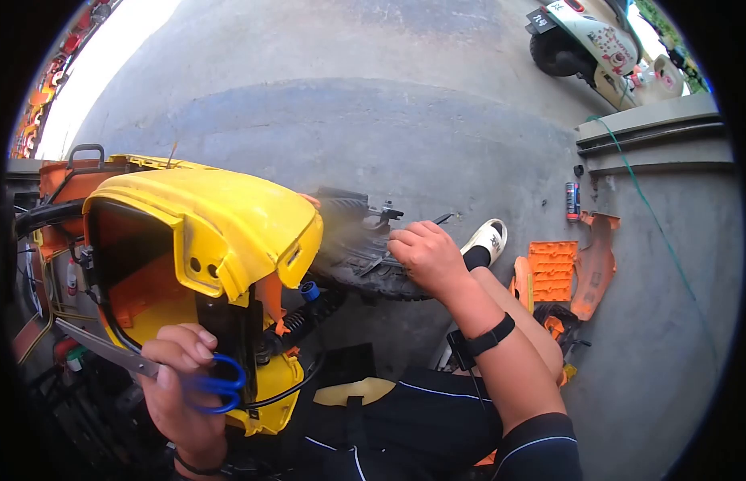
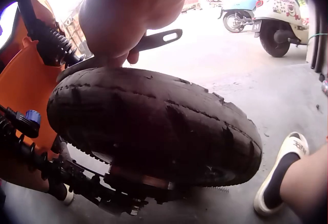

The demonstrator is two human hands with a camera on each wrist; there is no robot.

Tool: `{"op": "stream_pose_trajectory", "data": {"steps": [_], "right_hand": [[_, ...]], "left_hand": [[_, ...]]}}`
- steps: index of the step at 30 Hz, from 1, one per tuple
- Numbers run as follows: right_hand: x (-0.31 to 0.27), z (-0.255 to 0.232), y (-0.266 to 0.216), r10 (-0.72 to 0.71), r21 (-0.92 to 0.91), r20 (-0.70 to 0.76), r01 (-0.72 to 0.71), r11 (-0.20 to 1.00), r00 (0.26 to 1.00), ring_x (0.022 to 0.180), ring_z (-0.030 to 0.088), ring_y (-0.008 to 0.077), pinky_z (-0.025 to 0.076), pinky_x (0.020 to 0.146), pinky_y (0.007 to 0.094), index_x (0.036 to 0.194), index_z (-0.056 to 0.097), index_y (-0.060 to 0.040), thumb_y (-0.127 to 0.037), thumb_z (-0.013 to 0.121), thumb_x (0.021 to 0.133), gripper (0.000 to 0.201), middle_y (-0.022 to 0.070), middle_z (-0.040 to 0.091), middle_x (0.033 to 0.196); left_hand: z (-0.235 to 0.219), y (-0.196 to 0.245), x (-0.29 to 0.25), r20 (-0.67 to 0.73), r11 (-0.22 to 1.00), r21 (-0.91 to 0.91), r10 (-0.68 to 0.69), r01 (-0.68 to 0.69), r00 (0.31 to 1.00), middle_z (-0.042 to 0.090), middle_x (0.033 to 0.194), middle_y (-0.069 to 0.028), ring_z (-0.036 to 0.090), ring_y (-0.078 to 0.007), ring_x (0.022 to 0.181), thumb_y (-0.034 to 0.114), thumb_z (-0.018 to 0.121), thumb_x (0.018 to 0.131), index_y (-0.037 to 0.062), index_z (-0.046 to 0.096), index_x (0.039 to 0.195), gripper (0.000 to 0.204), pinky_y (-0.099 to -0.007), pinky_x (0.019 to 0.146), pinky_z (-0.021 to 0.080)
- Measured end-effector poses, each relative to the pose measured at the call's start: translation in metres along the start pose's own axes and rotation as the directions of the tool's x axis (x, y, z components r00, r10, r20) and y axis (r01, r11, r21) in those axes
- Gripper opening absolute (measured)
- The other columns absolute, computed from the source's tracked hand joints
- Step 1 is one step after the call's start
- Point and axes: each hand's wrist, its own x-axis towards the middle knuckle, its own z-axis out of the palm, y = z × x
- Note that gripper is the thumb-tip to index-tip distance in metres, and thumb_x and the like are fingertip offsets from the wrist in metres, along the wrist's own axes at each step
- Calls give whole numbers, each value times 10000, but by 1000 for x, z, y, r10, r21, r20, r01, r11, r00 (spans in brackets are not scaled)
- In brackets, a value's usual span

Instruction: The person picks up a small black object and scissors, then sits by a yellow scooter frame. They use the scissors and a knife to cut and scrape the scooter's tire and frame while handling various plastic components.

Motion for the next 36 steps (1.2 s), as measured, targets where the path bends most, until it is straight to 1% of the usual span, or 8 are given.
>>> {"op": "stream_pose_trajectory", "data": {"steps": [3, 5, 9, 13, 17, 23, 29, 36], "right_hand": [[2, -3, -18, -23, -54, -3, 23, 998, 1000, 892, 629, 189, 505, 839, 327, 841, 637, -73, -81, 618, 748, 95, 16, 676, 984], [4, -6, -19, -112, -111, -27, 108, 988, 993, 876, 628, 185, 501, 817, 320, 836, 636, -73, -88, 622, 742, 96, 19, 674, 978], [-1, -2, -11, -22, -148, -39, 16, 989, 999, 872, 618, 180, 489, 793, 311, 841, 638, -83, -106, 627, 741, 103, 10, 666, 985], [0, -5, -18, -75, -90, -28, 72, 993, 997, 872, 623, 178, 490, 807, 312, 844, 645, -79, -98, 629, 743, 104, 17, 671, 979], [-2, 2, -17, -10, -120, -34, 6, 993, 999, 908, 622, 178, 488, 831, 323, 882, 664, -73, -112, 630, 754, 138, 31, 686, 1045], [2, -4, -18, -69, -79, 17, 70, 994, 997, 950, 639, 192, 498, 887, 334, 957, 679, -60, -98, 626, 776, 192, 22, 697, 1071], [0, -5, -16, -67, -79, 0, 67, 995, 998, 938, 623, 191, 479, 922, 332, 922, 669, -93, -106, 624, 756, 173, 17, 662, 977], [1, -23, -10, -48, -67, 103, 55, 996, 994, 1003, 608, 212, 429, 1019, 369, 1097, 698, -161, -84, 615, 796, 322, 27, 643, 1051]], "left_hand": [[0, 0, -2, 1, 1000, 8, 0, 0, 1000, 519, 931, -135, 495, -245, 949, 299, 501, 979, 45, 494, 924, 260, -371, 916, 393], [2, -1, -1, 5, 1000, 18, 18, -18, 1000, 520, 931, -135, 496, -244, 948, 299, 501, 978, 47, 495, 923, 258, -370, 914, 394], [1, -4, -1, -32, 998, 31, 59, -58, 998, 525, 914, -133, 500, -244, 939, 297, 497, 977, 48, 496, 909, 258, -374, 907, 396], [4, -3, -1, -15, 995, 78, 71, -70, 997, 524, 911, -133, 504, -248, 942, 291, 495, 979, 47, 499, 911, 254, -369, 902, 394], [2, -2, -1, -35, 999, 14, 33, -33, 999, 525, 917, -129, 507, -241, 945, 281, 500, 981, 44, 509, 913, 247, -353, 880, 389], [4, -1, -1, -36, 999, 16, 40, -40, 999, 528, 928, -129, 504, -235, 950, 262, 496, 988, 42, 512, 907, 235, -345, 882, 387], [3, -4, 0, -9, 997, -10, 82, -82, 997, 529, 927, -134, 506, -240, 944, 245, 481, 991, 40, 512, 905, 225, -356, 909, 390], [1, -4, -1, 18, 997, 4, 76, -76, 997, 521, 925, -136, 503, -243, 956, 247, 473, 991, 40, 506, 907, 226, -359, 911, 387]]}}
